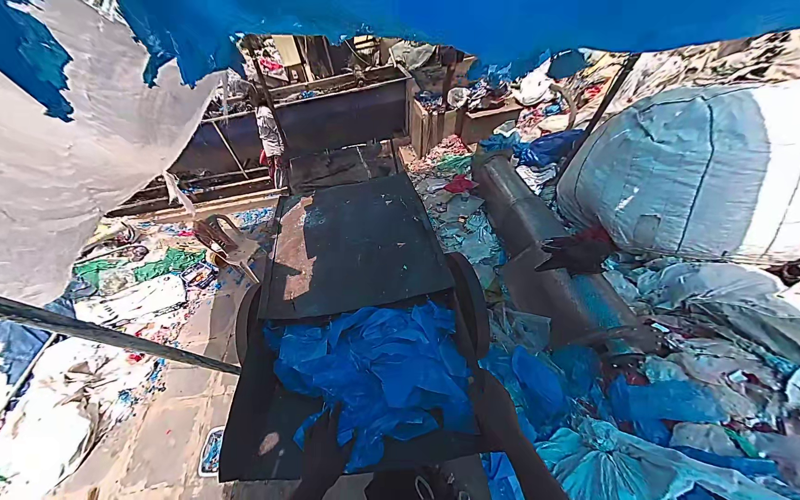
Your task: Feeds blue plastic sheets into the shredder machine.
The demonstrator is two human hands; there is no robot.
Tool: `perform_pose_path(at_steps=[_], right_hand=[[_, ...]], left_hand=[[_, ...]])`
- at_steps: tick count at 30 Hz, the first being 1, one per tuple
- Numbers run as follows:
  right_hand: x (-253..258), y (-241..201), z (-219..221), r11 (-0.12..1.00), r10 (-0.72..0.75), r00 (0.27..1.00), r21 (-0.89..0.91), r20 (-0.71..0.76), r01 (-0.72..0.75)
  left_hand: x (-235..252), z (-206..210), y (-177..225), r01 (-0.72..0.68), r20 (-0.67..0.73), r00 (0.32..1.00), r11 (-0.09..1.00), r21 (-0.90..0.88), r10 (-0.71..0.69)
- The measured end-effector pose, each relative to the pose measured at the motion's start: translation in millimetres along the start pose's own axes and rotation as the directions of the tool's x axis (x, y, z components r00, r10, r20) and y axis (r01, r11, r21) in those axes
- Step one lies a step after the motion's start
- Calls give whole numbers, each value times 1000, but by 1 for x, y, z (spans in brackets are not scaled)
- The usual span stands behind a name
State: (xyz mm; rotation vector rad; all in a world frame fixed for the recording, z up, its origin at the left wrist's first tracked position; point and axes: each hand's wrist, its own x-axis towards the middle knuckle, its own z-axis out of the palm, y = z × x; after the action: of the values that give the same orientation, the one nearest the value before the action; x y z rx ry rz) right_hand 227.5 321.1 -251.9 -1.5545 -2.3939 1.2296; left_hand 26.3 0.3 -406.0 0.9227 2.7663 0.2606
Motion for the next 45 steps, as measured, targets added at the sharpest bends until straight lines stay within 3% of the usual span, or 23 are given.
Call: perform_pose_path(at_steps=[3,8,17,20,24,29,33,45], right_hand=[[1,0,1,1000,-8,1000,-18,-7,8],[1,1,1,1000,1,1000,0,-5,-1],[2,3,1,1000,-10,1000,2,-3,10],[2,3,2,1000,-4,1000,3,-4,4],[3,4,2,1000,-5,1000,4,-10,5],[2,4,1,1000,-12,1000,15,-5,12],[7,8,6,1000,-8,1000,11,-25,8],[4,6,3,1000,0,1000,8,-16,0]], left_hand=[[-1,-3,2,-11,-10,1000,1000,19,11],[-10,-49,26,29,117,993,999,-44,-24],[-11,-53,27,26,119,993,999,-48,-20],[-10,-34,19,-1,15,1000,1000,-28,1],[-11,-56,30,47,142,989,998,-47,-40],[-9,-49,26,47,148,988,998,-34,-41],[0,-5,3,-2,22,1000,1000,6,1],[-1,-8,5,-1,32,999,1000,6,1]])
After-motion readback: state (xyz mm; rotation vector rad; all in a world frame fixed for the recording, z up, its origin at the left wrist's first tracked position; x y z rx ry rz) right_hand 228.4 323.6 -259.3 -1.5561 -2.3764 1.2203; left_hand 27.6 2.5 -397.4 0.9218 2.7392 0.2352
